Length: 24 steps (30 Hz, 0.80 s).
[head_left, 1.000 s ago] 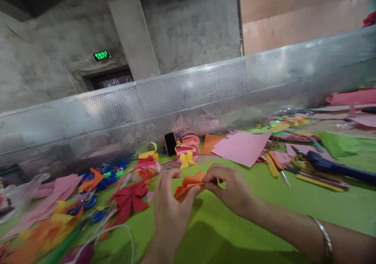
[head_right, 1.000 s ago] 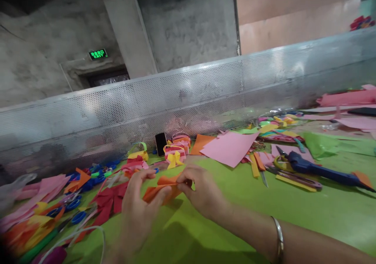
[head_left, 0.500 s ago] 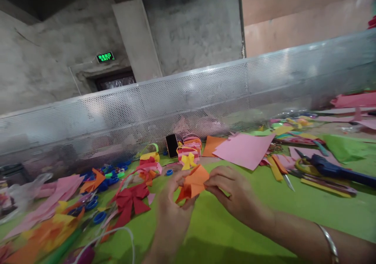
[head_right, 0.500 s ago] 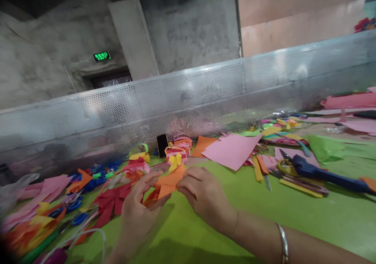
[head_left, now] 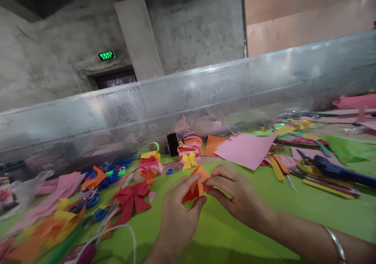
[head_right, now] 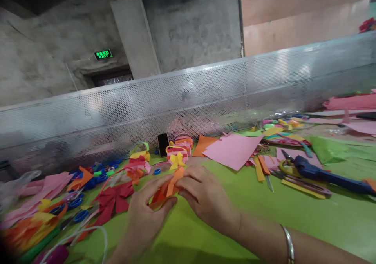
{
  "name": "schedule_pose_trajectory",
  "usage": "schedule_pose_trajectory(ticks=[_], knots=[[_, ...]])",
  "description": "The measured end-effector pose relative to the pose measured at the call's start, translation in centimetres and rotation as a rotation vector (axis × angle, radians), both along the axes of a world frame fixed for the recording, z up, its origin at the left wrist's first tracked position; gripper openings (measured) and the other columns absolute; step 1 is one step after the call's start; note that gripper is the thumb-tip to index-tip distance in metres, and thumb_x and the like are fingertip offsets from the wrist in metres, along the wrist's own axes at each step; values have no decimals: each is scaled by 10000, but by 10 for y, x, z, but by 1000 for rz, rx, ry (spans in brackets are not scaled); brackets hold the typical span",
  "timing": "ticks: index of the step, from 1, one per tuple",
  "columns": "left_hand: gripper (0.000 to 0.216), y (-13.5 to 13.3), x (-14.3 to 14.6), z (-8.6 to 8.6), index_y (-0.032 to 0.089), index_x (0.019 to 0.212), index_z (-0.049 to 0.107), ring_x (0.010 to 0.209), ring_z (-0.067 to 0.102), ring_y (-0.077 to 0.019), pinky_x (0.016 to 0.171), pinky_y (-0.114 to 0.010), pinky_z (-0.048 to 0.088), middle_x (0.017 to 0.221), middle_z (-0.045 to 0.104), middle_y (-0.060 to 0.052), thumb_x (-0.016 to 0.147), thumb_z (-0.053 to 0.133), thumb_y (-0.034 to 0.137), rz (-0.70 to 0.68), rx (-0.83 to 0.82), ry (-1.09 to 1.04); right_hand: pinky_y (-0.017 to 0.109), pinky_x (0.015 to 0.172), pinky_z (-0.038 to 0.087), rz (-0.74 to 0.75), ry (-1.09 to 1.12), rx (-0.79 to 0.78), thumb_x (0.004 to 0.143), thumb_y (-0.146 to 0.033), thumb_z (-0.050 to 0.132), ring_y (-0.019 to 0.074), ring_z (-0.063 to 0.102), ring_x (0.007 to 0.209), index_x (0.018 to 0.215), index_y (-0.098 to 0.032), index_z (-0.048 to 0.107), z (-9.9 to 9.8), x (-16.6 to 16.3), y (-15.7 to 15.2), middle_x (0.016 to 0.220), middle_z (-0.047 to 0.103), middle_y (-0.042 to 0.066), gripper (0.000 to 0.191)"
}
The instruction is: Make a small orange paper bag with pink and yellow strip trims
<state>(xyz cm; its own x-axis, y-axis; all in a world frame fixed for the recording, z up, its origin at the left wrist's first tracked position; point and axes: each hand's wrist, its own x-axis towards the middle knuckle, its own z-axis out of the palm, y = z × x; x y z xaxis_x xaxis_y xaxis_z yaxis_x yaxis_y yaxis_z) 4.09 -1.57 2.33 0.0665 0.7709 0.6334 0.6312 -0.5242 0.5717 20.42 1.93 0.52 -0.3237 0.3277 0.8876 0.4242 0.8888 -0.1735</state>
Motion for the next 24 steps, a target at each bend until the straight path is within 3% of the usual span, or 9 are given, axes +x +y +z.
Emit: schedule_pose_trajectory(ticks=[9,15,20,24], knots=[[766,-3,0,13,238,1227,533,1172,508,-286,1002,-523,371,1278,550,-92,505,692,39,-82,-230,-110,289,641,380,13,-19,154,864,-115,471,143,501,716,810,-201,662,1,3,0,774,620,25,217],[817,-4,-2,11,232,1276,469,1242,430,-284,1000,-455,392,1432,346,-122,514,670,17,-253,-329,-321,280,626,339,-70,-95,164,874,-167,484,148,476,708,727,-188,656,3,3,-2,738,588,28,226],[758,-5,2,16,253,1232,455,1032,606,-212,898,-373,504,1328,476,-95,538,611,-6,-353,-408,-438,289,646,324,-75,-130,189,888,-173,476,148,481,707,753,-203,661,5,4,1,718,602,14,231],[684,-5,3,15,214,1204,439,929,644,-212,805,-363,549,1172,583,-107,567,620,40,-316,-412,-485,300,660,338,-63,-89,192,882,-156,483,147,502,705,782,-218,662,4,4,3,733,636,4,213]])
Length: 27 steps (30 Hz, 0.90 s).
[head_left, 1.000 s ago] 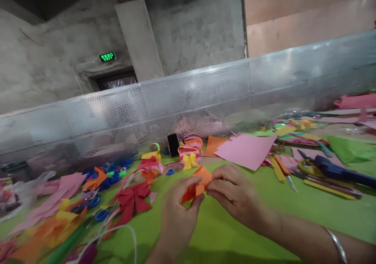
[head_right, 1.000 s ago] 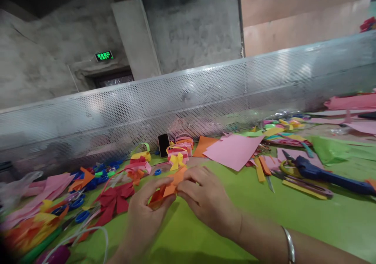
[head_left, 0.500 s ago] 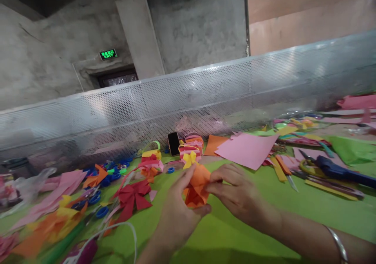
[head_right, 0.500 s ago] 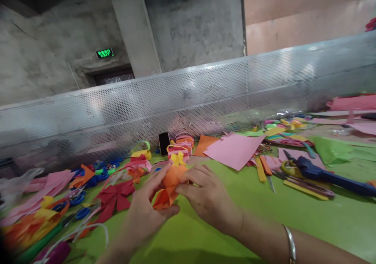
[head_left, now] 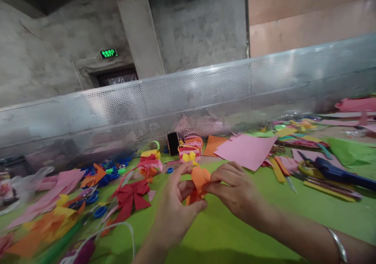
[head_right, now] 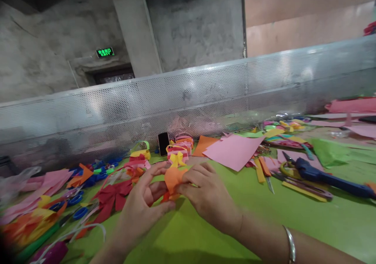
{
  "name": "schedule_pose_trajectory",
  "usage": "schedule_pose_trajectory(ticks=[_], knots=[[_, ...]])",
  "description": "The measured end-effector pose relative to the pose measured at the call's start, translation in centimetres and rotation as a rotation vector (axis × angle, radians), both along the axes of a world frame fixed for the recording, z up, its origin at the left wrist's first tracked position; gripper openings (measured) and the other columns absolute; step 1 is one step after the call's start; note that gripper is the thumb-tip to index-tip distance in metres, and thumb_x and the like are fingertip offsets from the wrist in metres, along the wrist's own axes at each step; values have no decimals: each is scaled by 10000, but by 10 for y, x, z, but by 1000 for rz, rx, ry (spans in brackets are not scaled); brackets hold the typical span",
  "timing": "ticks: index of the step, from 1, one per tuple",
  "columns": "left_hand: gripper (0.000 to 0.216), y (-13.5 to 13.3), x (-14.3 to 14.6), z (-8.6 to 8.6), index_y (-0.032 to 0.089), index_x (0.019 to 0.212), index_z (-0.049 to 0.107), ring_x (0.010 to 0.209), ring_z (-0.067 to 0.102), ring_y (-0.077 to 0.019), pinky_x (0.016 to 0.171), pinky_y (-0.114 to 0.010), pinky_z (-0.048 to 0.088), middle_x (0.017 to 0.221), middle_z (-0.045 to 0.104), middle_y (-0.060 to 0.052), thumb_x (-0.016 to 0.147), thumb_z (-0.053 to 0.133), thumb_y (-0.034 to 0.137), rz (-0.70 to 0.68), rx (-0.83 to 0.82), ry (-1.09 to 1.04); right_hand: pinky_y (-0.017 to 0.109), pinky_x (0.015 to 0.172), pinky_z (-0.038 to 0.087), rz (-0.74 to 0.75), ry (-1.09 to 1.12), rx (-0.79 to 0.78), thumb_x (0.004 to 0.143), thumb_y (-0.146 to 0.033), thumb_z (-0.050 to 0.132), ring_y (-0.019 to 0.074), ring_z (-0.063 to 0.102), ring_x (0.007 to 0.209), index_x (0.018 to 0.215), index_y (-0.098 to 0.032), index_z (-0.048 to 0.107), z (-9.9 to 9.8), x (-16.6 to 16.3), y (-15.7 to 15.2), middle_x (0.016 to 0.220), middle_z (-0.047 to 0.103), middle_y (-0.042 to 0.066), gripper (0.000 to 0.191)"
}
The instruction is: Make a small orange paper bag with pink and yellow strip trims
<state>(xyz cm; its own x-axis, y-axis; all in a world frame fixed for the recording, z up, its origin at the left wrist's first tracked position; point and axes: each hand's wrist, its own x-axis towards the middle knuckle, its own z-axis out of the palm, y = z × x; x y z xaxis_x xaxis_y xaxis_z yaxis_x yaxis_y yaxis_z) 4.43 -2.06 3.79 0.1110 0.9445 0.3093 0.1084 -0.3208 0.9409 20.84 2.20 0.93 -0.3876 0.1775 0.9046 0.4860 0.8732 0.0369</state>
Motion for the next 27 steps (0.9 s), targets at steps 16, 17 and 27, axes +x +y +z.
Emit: schedule_pose_trajectory(ticks=[16,17,27], knots=[[399,0,-3,-19,285,1104,583,820,637,-139,733,-285,563,1183,535,-53,750,563,101,332,561,365,314,662,429,25,58,-110,856,-173,528,169,545,704,822,-168,570,-6,-5,-1,757,635,35,54],[345,0,-3,-17,279,1043,622,855,633,-152,755,-287,556,1100,591,-40,753,563,101,352,605,413,316,666,429,25,56,-99,860,-188,528,169,544,707,822,-167,576,-5,-4,-1,758,637,37,64],[198,-1,1,-11,247,887,678,798,645,-152,711,-258,546,861,677,-14,764,574,132,469,783,572,293,643,451,69,147,-102,851,-225,559,150,567,685,802,-180,625,-7,-4,4,719,655,29,93]])
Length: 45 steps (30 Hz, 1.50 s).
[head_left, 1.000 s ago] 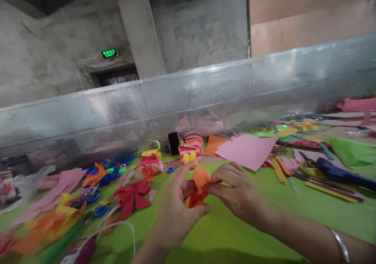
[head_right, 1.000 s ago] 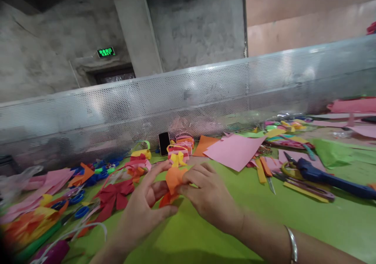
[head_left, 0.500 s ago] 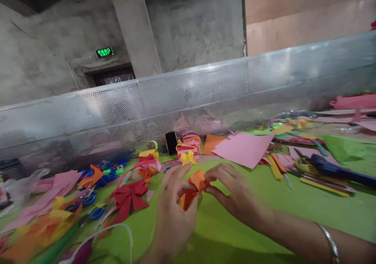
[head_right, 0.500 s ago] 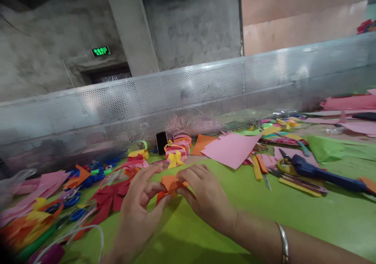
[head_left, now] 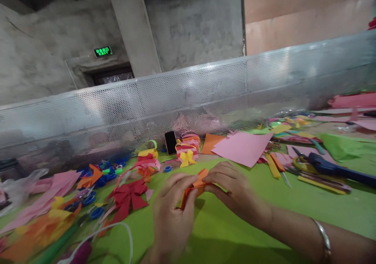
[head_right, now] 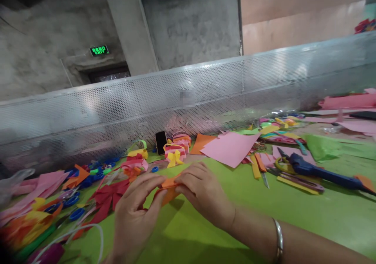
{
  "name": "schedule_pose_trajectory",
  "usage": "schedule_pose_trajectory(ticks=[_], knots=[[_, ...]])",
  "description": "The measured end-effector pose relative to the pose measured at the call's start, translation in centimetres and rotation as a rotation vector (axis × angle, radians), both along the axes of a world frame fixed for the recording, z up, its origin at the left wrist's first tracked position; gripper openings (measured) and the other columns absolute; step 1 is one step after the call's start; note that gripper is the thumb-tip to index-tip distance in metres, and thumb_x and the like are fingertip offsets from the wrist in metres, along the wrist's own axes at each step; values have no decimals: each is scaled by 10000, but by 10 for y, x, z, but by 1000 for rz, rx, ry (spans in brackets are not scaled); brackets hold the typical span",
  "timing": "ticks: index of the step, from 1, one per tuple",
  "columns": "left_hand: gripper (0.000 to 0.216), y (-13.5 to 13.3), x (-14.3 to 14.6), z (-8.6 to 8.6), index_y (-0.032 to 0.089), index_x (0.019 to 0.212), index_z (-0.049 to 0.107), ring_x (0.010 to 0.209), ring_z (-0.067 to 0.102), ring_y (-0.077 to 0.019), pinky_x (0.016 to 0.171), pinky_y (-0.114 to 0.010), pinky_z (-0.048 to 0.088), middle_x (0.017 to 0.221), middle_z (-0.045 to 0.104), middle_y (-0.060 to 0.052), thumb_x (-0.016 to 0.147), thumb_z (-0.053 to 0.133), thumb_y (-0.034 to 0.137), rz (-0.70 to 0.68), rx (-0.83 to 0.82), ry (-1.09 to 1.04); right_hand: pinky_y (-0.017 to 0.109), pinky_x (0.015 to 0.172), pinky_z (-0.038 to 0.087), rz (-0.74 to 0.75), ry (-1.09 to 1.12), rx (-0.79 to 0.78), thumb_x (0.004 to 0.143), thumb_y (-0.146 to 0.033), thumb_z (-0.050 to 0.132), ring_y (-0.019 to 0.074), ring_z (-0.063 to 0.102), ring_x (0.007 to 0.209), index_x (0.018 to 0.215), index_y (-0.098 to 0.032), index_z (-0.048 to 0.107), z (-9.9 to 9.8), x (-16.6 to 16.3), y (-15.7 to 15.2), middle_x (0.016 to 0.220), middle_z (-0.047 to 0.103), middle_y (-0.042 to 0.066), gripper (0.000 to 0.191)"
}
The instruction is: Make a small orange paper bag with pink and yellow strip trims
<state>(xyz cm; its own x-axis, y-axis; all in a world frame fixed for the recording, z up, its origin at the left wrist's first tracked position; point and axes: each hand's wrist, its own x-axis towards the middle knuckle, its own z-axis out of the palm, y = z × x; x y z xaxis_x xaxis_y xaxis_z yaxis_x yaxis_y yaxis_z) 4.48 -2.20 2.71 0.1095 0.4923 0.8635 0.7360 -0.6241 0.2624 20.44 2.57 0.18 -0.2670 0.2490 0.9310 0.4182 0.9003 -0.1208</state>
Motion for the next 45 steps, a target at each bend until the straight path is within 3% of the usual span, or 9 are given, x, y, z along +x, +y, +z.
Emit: schedule_pose_trajectory(ticks=[8,12,16,19,27,37,40,42,45], knots=[[166,-2,0,-2,236,857,657,805,636,-146,717,-246,525,854,671,-4,771,573,122,56,44,9,292,628,441,24,24,6,866,-192,524,152,527,662,768,-175,611,4,0,-4,677,621,28,132],[181,-2,1,0,221,891,662,761,620,-142,682,-246,502,839,646,-16,776,564,121,60,49,114,294,658,432,20,2,-48,859,-146,520,159,532,715,833,-165,605,1,0,-3,748,634,39,90],[174,-2,0,1,223,874,683,690,560,-158,613,-283,446,751,619,-16,755,592,134,138,31,293,308,653,398,30,-85,-70,868,-120,464,164,502,699,750,-174,594,-1,-1,-5,718,612,38,183],[141,-2,-3,2,252,763,686,699,534,-172,628,-316,402,729,642,-4,786,577,166,168,49,411,311,647,371,12,-144,-32,870,-103,432,162,488,695,725,-159,586,-1,-2,-8,710,605,42,219],[146,-3,-5,7,241,789,680,703,559,-183,679,-372,360,684,688,29,830,546,202,89,29,436,283,635,339,-130,-232,92,891,-124,425,150,471,673,687,-160,621,1,0,-5,669,590,35,285],[188,1,-7,1,268,914,661,1009,575,-238,858,-427,324,824,730,31,849,510,177,63,119,424,250,570,380,-72,-241,20,878,-142,438,141,491,629,672,-170,636,1,1,-4,641,572,33,287],[270,-1,-8,5,236,1043,623,1035,531,-252,883,-425,357,1045,669,-51,792,606,333,195,197,315,251,533,382,-104,-100,16,864,-156,467,136,483,580,649,-162,629,3,5,0,600,553,31,270],[282,-3,-8,6,188,976,619,950,547,-246,821,-408,409,998,637,-93,772,614,382,282,186,101,248,520,389,-157,5,32,845,-148,499,130,483,560,647,-160,625,5,7,2,588,554,30,235],[254,-6,-2,2,173,814,599,726,567,-204,634,-340,451,817,623,-76,806,534,419,222,-163,-140,259,545,420,-208,61,84,823,-112,516,139,502,581,665,-158,618,8,8,1,604,580,42,194]])
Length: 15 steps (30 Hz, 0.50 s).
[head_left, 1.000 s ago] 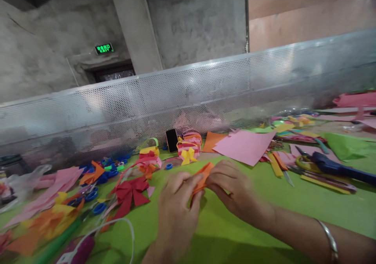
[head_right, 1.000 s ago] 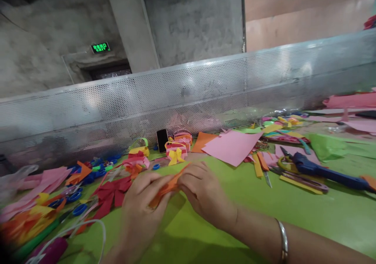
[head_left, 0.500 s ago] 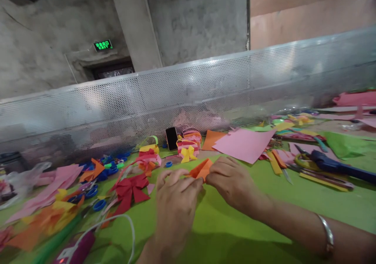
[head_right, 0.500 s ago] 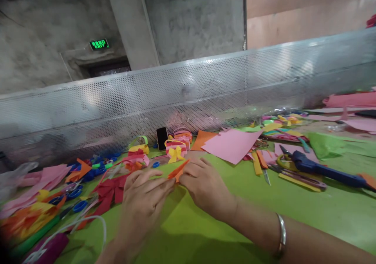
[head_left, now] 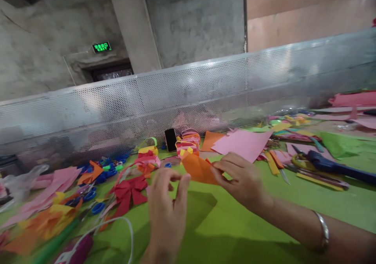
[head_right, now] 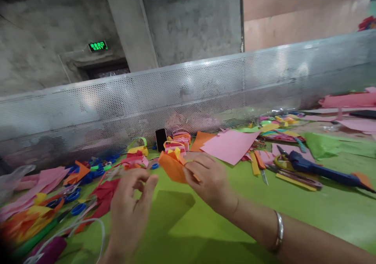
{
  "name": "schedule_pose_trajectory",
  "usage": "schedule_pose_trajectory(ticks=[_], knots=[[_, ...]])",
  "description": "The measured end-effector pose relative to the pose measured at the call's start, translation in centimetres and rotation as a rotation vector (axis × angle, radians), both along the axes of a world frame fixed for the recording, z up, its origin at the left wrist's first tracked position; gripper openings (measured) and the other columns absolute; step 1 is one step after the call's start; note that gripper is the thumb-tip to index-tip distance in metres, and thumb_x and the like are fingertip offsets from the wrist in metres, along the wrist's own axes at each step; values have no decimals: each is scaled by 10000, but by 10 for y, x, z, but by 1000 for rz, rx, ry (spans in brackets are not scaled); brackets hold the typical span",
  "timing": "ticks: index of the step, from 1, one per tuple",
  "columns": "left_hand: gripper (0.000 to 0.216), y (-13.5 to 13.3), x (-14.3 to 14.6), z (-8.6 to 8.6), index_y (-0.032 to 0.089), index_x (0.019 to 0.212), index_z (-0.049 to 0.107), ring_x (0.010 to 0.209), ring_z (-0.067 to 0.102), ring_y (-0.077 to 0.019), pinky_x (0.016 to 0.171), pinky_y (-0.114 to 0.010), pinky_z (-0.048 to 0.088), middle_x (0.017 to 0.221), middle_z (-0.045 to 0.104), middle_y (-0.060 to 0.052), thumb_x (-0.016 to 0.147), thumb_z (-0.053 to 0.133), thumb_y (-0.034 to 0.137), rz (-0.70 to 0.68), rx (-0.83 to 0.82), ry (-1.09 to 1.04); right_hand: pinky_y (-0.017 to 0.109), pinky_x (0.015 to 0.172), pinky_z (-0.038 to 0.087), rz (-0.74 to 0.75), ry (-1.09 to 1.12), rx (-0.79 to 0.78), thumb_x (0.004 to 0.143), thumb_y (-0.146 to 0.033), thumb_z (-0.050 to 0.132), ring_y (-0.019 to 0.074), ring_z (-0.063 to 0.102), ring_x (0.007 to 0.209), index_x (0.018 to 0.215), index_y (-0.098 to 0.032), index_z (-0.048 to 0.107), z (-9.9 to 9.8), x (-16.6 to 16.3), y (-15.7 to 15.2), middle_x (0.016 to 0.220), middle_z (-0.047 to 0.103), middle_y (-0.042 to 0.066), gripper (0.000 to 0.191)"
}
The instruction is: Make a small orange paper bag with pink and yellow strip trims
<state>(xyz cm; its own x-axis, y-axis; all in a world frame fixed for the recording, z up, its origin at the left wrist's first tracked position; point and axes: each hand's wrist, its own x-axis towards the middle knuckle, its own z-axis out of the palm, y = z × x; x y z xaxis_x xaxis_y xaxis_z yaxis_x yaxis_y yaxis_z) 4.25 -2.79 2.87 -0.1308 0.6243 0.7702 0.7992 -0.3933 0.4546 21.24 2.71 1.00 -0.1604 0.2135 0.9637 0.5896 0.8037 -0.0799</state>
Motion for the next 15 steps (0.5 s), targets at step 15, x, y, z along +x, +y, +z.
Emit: schedule_pose_trajectory(ticks=[15], knots=[[233,24,0,-9,181,933,582,906,600,-221,775,-317,459,933,666,-62,754,513,313,-307,-486,-568,294,659,498,183,-186,64,859,-125,486,152,578,722,947,-156,607,4,-3,-24,807,638,61,153]])
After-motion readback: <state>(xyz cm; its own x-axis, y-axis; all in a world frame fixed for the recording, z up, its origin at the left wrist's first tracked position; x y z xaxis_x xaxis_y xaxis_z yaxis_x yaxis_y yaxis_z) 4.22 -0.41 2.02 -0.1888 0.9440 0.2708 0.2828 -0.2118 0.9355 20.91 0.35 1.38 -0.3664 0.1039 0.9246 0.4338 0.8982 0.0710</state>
